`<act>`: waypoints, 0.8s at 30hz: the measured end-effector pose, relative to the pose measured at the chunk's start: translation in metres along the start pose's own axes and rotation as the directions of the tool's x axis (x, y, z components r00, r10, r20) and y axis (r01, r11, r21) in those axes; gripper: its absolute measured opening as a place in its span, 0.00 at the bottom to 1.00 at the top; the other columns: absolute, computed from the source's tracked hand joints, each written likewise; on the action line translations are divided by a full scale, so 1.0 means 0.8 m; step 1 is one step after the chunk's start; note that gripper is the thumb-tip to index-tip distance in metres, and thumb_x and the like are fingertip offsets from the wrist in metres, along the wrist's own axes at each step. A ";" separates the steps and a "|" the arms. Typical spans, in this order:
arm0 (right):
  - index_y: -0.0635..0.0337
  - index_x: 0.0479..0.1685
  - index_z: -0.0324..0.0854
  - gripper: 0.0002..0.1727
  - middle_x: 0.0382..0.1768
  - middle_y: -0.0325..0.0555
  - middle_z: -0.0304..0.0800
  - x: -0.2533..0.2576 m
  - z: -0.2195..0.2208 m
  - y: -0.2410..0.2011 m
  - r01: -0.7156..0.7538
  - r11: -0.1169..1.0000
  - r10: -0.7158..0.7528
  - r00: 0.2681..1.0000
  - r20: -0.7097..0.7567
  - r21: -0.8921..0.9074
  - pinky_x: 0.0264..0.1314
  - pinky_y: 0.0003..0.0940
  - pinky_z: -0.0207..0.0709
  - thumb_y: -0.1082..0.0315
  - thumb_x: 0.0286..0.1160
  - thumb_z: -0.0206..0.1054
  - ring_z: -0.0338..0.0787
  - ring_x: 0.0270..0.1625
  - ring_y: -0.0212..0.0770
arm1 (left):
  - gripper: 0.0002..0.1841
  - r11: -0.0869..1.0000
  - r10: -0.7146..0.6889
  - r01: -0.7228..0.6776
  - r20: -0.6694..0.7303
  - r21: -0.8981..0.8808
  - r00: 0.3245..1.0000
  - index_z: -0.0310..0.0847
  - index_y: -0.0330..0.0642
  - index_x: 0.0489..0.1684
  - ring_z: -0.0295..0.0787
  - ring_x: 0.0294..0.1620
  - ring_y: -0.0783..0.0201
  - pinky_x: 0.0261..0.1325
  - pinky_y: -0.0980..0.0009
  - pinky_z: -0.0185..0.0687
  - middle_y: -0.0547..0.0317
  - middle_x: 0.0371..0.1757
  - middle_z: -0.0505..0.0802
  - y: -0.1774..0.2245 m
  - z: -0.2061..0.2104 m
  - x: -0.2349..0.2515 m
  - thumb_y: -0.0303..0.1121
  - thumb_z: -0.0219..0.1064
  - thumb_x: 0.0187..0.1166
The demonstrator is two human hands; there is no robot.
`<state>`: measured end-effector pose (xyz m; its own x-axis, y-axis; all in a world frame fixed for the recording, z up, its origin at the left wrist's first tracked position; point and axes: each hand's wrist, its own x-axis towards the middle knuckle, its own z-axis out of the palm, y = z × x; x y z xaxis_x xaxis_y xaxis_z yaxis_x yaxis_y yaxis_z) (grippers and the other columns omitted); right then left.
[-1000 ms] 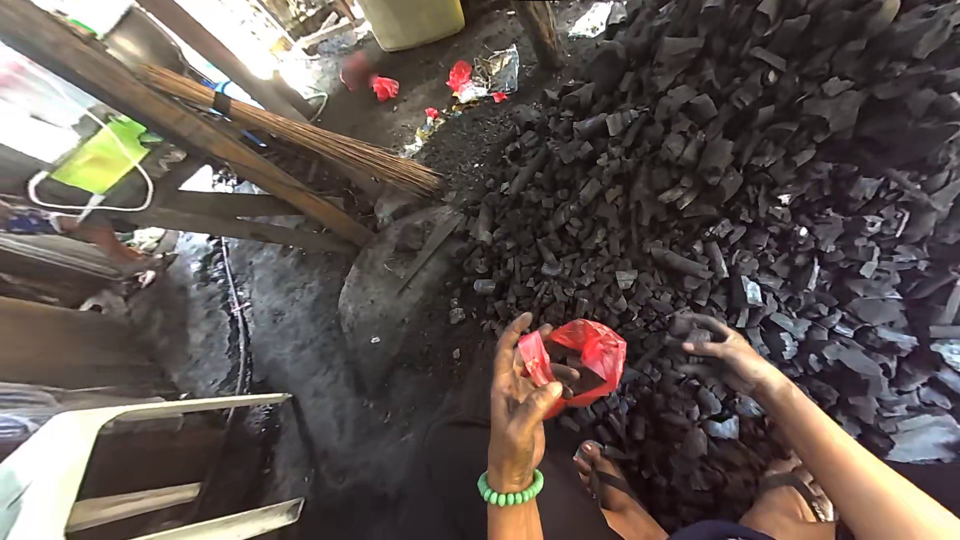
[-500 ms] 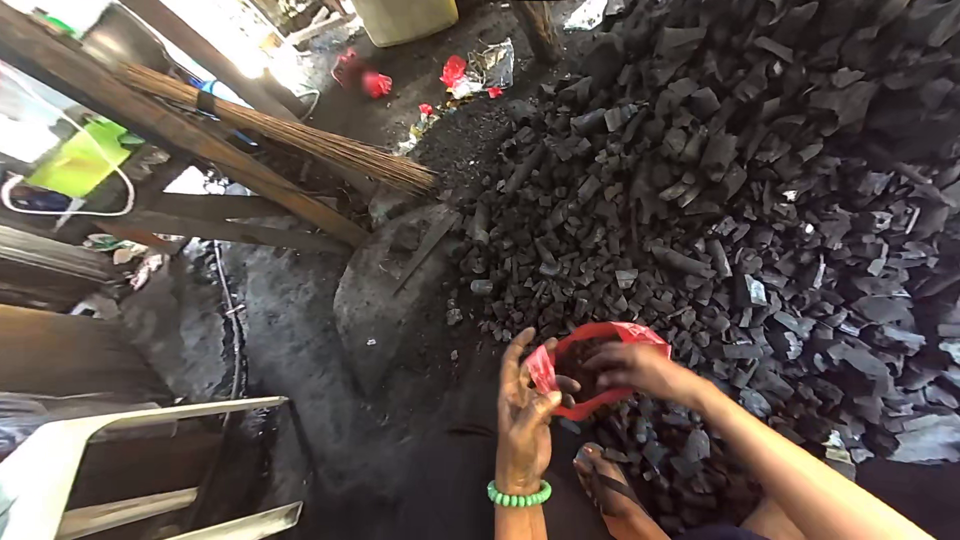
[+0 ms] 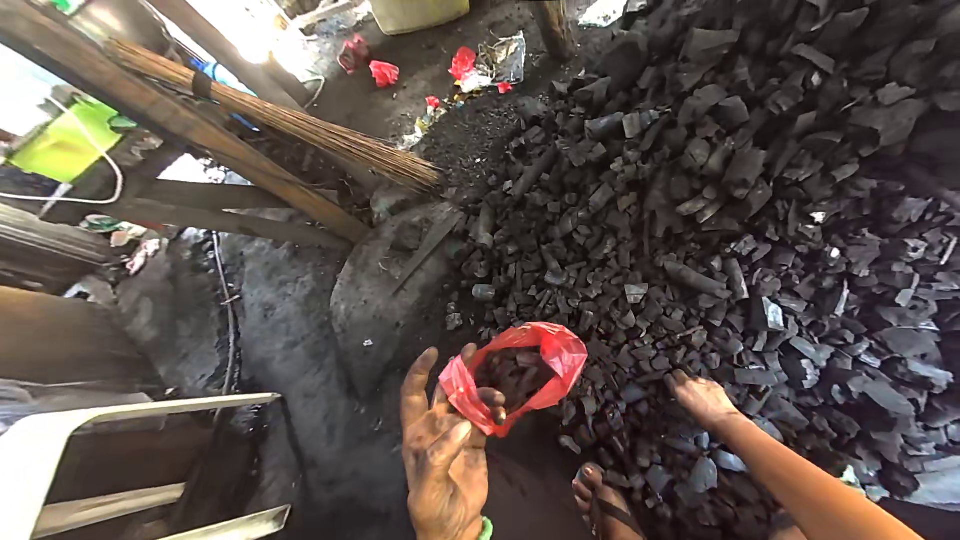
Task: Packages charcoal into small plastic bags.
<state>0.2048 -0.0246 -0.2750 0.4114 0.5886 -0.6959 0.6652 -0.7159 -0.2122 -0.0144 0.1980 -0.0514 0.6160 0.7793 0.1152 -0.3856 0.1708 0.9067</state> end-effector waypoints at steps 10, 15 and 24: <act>0.71 0.65 0.83 0.24 0.75 0.68 0.78 -0.024 -0.051 0.047 0.102 0.908 0.125 0.859 -0.496 0.405 0.65 0.68 0.79 0.61 0.77 0.74 0.89 0.62 0.70 | 0.45 0.996 -0.042 0.033 -0.106 -0.085 0.993 0.69 0.57 0.78 0.96 0.41 0.57 0.35 0.65 0.93 0.48 0.63 0.92 -0.008 0.001 -0.006 0.42 0.86 0.52; 0.68 0.66 0.83 0.19 0.81 0.62 0.72 -0.003 -0.088 0.043 0.027 0.999 -0.023 0.981 -0.194 0.020 0.69 0.63 0.78 0.64 0.84 0.65 0.83 0.72 0.66 | 0.44 0.995 -0.088 0.084 -0.056 -0.061 0.995 0.67 0.55 0.78 0.95 0.42 0.57 0.38 0.66 0.92 0.48 0.66 0.90 -0.019 0.010 -0.015 0.44 0.85 0.55; 0.67 0.64 0.86 0.18 0.71 0.66 0.81 -0.016 -0.077 0.059 0.151 0.974 -0.072 0.913 -0.402 0.169 0.73 0.63 0.75 0.66 0.81 0.69 0.83 0.71 0.66 | 0.44 0.986 -0.145 0.141 -0.045 -0.083 0.988 0.69 0.52 0.77 0.95 0.42 0.58 0.40 0.65 0.93 0.49 0.64 0.91 -0.020 0.014 -0.033 0.42 0.86 0.52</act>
<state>0.2694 -0.0429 -0.2338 0.5783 0.7395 -0.3446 0.6048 -0.6721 -0.4272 -0.0165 0.1681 -0.0646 0.6338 0.7727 -0.0360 -0.3509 0.3287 0.8768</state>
